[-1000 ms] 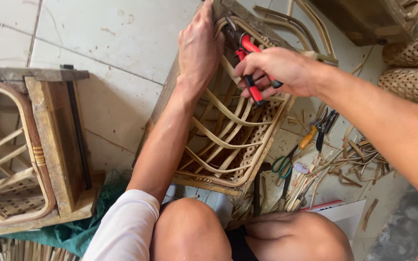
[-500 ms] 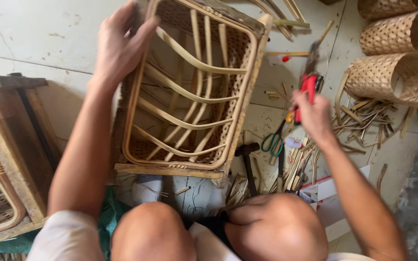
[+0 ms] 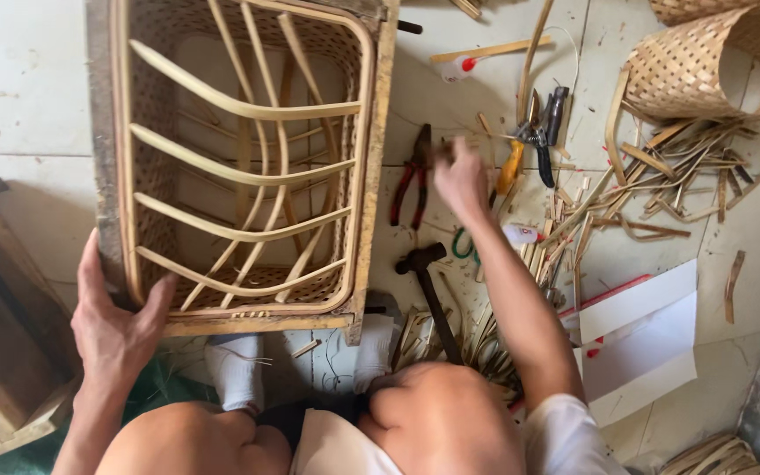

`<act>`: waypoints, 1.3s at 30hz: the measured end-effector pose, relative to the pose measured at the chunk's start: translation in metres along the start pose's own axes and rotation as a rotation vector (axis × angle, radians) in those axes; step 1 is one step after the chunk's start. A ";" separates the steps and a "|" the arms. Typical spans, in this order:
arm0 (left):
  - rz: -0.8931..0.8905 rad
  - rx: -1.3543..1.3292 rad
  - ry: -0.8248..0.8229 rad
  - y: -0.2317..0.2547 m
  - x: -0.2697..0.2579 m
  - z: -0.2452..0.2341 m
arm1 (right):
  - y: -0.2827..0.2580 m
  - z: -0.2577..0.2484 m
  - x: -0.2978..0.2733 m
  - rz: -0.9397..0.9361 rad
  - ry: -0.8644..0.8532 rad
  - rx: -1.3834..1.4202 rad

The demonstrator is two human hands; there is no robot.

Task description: The person is weaving a rectangular bamboo basket. They insert thin bamboo strips into the frame, use a hammer to secure them, trim excess with pliers, and apply glue to the joints.

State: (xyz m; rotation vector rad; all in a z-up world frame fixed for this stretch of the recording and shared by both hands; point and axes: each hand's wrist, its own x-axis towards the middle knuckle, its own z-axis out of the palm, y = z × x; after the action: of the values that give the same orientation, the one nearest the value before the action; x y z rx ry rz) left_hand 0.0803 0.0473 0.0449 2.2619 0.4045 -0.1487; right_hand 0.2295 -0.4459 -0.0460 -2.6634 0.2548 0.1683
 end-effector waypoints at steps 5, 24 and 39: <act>-0.022 0.076 0.089 -0.001 -0.006 0.010 | 0.016 0.030 0.106 -0.042 0.489 0.056; 0.006 0.018 0.098 0.001 -0.012 0.009 | -0.230 -0.058 0.048 -0.776 0.119 -0.103; 0.108 -0.068 0.134 -0.006 -0.010 0.011 | -0.276 -0.037 0.075 -0.921 0.234 -0.382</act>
State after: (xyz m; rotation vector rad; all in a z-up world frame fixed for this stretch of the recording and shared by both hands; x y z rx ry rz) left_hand 0.0691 0.0404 0.0351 2.2275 0.3507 0.0714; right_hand 0.3630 -0.2316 0.0937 -2.8594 -1.0159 -0.4252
